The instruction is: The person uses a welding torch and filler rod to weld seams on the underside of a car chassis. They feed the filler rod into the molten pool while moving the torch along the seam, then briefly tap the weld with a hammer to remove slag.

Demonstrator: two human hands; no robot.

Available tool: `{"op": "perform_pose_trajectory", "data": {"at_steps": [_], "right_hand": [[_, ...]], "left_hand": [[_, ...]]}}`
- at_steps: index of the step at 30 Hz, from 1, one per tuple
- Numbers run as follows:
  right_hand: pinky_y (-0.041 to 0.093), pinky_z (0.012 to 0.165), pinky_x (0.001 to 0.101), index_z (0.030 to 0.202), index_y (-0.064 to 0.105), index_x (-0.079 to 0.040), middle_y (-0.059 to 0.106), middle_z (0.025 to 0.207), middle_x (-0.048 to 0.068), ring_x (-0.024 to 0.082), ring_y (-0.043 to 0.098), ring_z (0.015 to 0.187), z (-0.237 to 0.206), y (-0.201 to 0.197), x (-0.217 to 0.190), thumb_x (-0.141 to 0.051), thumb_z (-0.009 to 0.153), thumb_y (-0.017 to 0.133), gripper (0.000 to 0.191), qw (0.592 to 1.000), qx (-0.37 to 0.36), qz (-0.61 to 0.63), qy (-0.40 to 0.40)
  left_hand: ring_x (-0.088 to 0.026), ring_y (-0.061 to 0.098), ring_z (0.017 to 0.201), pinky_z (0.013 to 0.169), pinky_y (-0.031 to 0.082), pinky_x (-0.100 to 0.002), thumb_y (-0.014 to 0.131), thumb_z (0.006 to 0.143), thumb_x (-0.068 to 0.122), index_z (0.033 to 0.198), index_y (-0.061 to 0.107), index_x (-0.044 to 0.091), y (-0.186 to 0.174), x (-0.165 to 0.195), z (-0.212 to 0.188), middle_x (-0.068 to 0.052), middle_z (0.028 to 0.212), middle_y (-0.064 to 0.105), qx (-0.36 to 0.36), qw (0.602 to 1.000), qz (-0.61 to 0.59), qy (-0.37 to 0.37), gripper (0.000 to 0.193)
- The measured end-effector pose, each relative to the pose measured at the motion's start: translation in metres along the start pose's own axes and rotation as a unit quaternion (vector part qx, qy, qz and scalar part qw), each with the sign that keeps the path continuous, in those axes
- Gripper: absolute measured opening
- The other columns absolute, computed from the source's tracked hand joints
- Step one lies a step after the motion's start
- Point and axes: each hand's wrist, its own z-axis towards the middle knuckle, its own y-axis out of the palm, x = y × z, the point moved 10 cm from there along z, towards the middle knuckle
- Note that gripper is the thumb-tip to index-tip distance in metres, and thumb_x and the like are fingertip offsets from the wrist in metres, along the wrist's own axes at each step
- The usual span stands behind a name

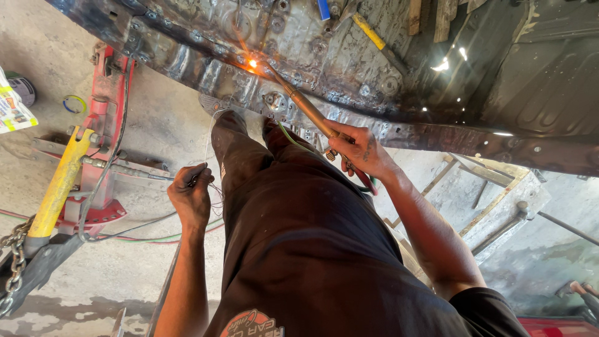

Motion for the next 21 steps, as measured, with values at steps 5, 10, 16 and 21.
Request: {"op": "perform_pose_trajectory", "data": {"at_steps": [5, 10, 16, 21], "right_hand": [[0.052, 0.037, 0.0278, 0.151, 0.05, -0.008, 0.069, 0.08, 0.009, 0.011, 0.064, 0.048, 0.0002, 0.0003, -0.0017, -0.019, 0.098, 0.06, 0.054, 1.0, -0.001, -0.004, -0.003], [0.052, 0.037, 0.0274, 0.151, 0.05, -0.008, 0.07, 0.08, 0.009, 0.011, 0.064, 0.048, 0.0007, -0.0008, -0.0022, -0.019, 0.098, 0.061, 0.055, 1.0, 0.001, -0.009, -0.002], [0.052, 0.037, 0.0276, 0.151, 0.049, -0.008, 0.072, 0.081, 0.009, 0.011, 0.064, 0.048, 0.0008, 0.0009, -0.0035, -0.019, 0.098, 0.06, 0.055, 1.0, 0.001, -0.013, -0.005], [0.052, 0.038, 0.0273, 0.151, 0.049, -0.008, 0.071, 0.081, 0.009, 0.011, 0.063, 0.049, 0.0008, -0.0011, -0.0019, -0.018, 0.099, 0.06, 0.055, 1.0, 0.001, -0.003, 0.002]], "left_hand": [[-0.015, 0.069, 0.08, 0.073, 0.056, -0.027, 0.07, 0.096, -0.004, 0.106, 0.074, -0.006, 0.0, 0.0015, 0.0003, -0.012, 0.096, 0.072, -0.003, 1.0, 0.005, 0.009, 0.011], [-0.014, 0.068, 0.08, 0.074, 0.056, -0.027, 0.07, 0.096, -0.004, 0.106, 0.074, -0.006, 0.0017, -0.0017, 0.0021, -0.012, 0.096, 0.071, -0.003, 1.0, -0.006, 0.009, 0.011], [-0.014, 0.069, 0.08, 0.073, 0.056, -0.026, 0.07, 0.095, -0.004, 0.106, 0.074, -0.007, 0.0014, -0.0052, 0.0011, -0.011, 0.096, 0.071, -0.002, 1.0, -0.014, 0.0, 0.011], [-0.014, 0.069, 0.08, 0.073, 0.056, -0.026, 0.069, 0.095, -0.004, 0.105, 0.074, -0.007, 0.0015, -0.0026, 0.0009, -0.011, 0.096, 0.071, -0.002, 1.0, 0.0, 0.006, 0.011]]}}
